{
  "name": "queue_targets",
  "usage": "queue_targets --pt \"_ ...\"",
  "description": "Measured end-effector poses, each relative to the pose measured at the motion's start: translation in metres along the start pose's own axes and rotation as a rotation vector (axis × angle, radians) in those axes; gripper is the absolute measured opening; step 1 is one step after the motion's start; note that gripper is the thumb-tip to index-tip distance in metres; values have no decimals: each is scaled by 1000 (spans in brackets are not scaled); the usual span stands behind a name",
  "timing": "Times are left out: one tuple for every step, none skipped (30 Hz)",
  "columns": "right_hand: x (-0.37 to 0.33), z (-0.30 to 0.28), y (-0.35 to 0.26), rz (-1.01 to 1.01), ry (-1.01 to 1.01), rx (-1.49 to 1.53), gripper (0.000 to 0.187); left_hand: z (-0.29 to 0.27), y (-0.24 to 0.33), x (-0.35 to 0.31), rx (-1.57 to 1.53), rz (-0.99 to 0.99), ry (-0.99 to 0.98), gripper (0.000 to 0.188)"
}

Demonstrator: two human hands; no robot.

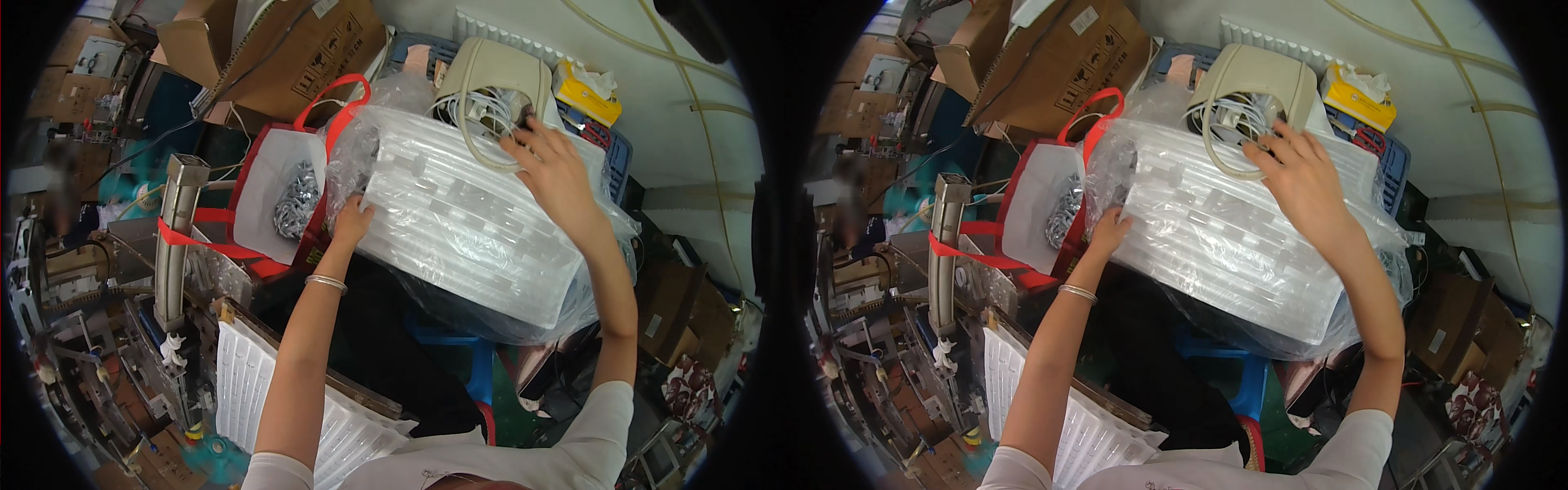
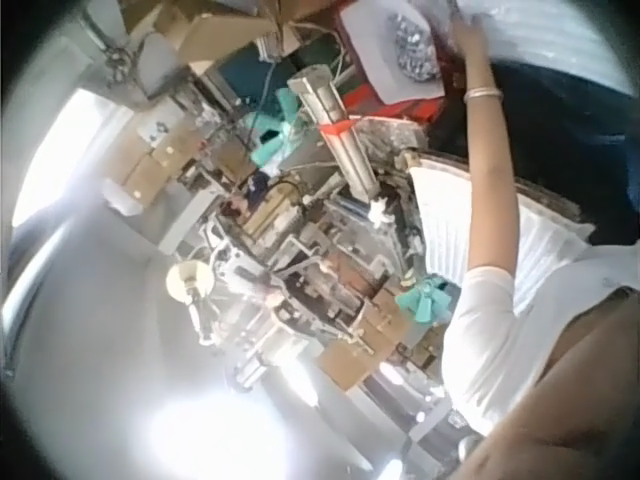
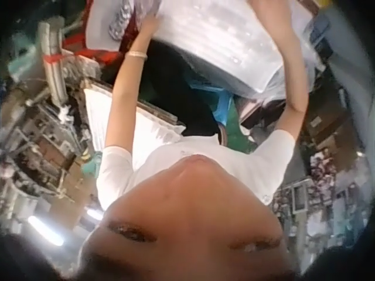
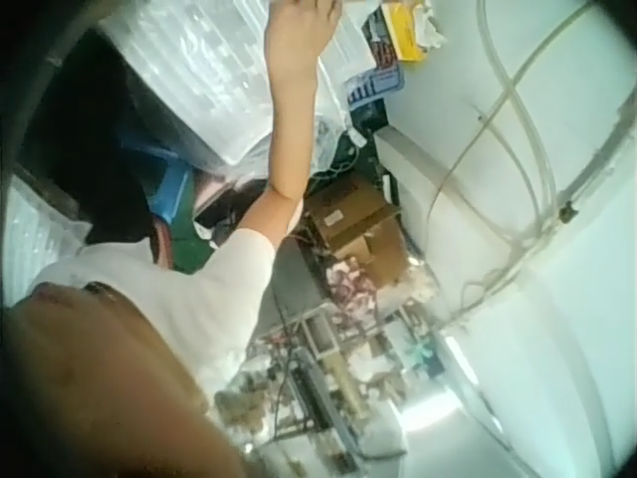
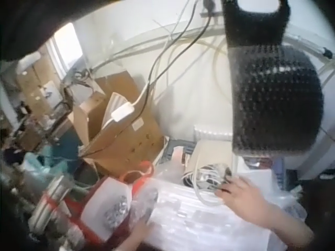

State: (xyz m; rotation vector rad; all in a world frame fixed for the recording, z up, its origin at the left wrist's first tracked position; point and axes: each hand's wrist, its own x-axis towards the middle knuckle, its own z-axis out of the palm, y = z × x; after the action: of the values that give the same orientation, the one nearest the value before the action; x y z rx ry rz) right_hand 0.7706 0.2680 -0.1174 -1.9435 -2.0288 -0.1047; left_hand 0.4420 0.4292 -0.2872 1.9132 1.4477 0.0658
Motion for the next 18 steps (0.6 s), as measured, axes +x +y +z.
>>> queue_targets --pt "13 2 1 -17 7 -10 38 2 -13 -1 11 -5 -10 47" --pt "23 3 7 163 -80 118 32 -3 -18 -1 34 -9 -10 48" --pt "27 1 19 348 -178 240 27 -3 -9 -3 28 -4 2 48" --pt "37 -8 35 380 -20 332 24 -4 -1 -5 70 -31 -27 50" --pt "46 -17 52 413 134 427 24 -7 5 -11 115 -62 -63 51" --pt "55 -21 79 445 177 553 24 -5 6 -13 106 -53 -64 51" --pt "67 -22 100 469 223 688 25 -6 2 -11 118 -70 -62 51" --pt "77 -25 104 534 258 726 26 -9 -1 -9 131 -91 -54 50" --pt "85 -29 110 600 291 766 26 -10 -1 -10 127 -90 -43 50" --pt "94 -30 126 588 294 768 26 -10 -1 -11 143 -102 -51 50" --pt "101 -32 151 674 337 806 26 -6 2 -11 156 -109 -70 49" --pt "110 -33 168 760 381 850 27 -5 0 -10 154 -108 -67 49" --pt "119 -32 176 759 378 854 27 -3 -6 -9 138 -103 -64 48" --pt "127 -31 182 860 476 874 28 -2 -10 -9 119 -98 -65 48" --pt "132 -29 191 962 574 887 29 0 -10 -9 116 -102 -69 48" --pt "135 -23 201 964 567 882 29 2 -10 -9 121 -108 -58 46" --pt "138 -15 207 966 618 811 29 2 -5 -9 127 -113 -44 45" --pt "138 -7 211 967 669 737 30 3 0 -9 121 -114 -50 45"
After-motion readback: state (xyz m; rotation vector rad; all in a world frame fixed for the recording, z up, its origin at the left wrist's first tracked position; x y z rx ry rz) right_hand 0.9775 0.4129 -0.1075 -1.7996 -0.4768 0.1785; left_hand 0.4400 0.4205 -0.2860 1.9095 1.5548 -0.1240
